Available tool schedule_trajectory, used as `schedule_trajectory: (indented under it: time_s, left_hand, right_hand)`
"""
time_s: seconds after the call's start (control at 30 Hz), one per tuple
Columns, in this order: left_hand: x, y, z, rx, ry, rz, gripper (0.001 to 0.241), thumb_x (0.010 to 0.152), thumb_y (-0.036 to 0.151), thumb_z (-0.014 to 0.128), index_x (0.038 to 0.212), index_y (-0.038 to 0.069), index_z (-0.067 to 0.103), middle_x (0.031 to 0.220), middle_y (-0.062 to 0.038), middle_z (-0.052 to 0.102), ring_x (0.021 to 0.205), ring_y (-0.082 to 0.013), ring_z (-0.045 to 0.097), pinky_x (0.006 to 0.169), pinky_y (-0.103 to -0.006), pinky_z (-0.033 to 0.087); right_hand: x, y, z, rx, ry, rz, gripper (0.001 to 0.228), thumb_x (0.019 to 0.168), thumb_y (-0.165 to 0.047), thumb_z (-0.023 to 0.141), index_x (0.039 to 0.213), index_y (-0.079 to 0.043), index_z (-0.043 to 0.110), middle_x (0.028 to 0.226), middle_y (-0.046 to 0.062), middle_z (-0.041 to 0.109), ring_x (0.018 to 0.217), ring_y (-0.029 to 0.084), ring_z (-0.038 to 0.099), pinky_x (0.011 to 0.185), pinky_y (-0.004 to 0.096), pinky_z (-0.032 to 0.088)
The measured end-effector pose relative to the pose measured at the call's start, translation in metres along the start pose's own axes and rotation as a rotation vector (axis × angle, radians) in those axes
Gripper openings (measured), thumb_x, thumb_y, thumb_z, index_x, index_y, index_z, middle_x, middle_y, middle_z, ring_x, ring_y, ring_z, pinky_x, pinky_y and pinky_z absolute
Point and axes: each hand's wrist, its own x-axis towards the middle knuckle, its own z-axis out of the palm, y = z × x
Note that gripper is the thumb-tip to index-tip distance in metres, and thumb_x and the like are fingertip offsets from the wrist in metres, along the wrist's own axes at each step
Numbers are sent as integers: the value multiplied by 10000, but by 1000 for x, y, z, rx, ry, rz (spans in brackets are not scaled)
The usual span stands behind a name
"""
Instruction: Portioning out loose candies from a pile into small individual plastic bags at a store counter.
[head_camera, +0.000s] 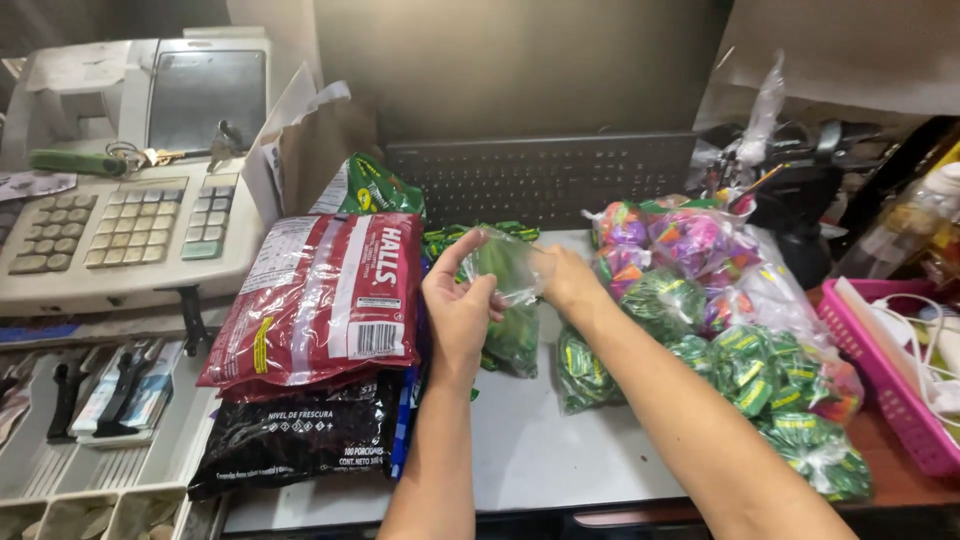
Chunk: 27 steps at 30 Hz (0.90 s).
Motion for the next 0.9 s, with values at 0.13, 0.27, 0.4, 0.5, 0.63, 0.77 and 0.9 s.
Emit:
schedule_trajectory:
  time_s: [0.13, 0.27, 0.4, 0.5, 0.63, 0.77, 0.9]
  left_hand:
    - [0, 2, 1, -4, -9, 8, 616, 798, -122, 523, 1395, 18, 583, 1292, -213, 689, 461, -121, 639, 339, -175, 518]
    - [4, -4, -1, -21, 17, -7, 613, 794, -131, 520, 1386, 7, 593, 1286, -223, 694, 441, -145, 636, 328, -189, 517]
    - [7, -17, 0, -1, -7, 6, 624, 786, -142, 539, 1391, 1, 592, 1323, -233, 670, 460, -149, 645, 332, -205, 521]
    - [3, -7, 1, -22, -15, 23, 650, 756, -138, 536, 1392, -12, 583, 1353, -234, 647, 443, -142, 637, 331, -201, 525]
    - [8, -23, -4, -24, -15, 26, 650, 749, -150, 529, 1381, -12, 589, 1333, -239, 656, 434, -164, 644, 320, -210, 523]
    - [6, -24, -4, -43, -42, 47, 632, 763, -147, 525, 1383, -33, 573, 1341, -243, 642, 451, -160, 646, 332, -199, 522]
    - [6, -17, -4, -17, -49, 63, 642, 766, -153, 531, 1394, -22, 564, 1354, -262, 628, 467, -154, 662, 330, -206, 529]
  right_hand:
    - [-4, 9, -6, 170, 14, 55, 285, 895, -100, 529, 1002, -72, 792, 994, 209, 770, 995, 409, 734, 883, 523, 585]
    - [9, 14, -33, 154, 260, -7, 322, 889, 10, 533, 1152, -48, 709, 1051, 238, 749, 1052, 403, 710, 932, 504, 563]
    - [-20, -60, -95, 645, 445, -239, 416, 894, 103, 551, 1271, -36, 654, 1167, 208, 736, 1181, 365, 673, 1002, 434, 547]
    - [-25, -77, -95, 497, 306, -283, 358, 938, 52, 589, 1264, -57, 687, 1148, 192, 750, 1149, 366, 688, 960, 453, 566]
    - [12, 6, -41, 236, 315, -204, 387, 929, 19, 596, 1285, -107, 681, 1132, 144, 753, 1114, 361, 691, 972, 490, 531]
    - [13, 52, 25, -40, 37, -25, 266, 836, -26, 668, 1077, -72, 772, 1016, 192, 775, 1031, 395, 733, 924, 494, 573]
    - [8, 43, 24, -58, -58, 30, 289, 780, -2, 626, 1008, -103, 773, 998, 152, 771, 1041, 375, 733, 920, 485, 574]
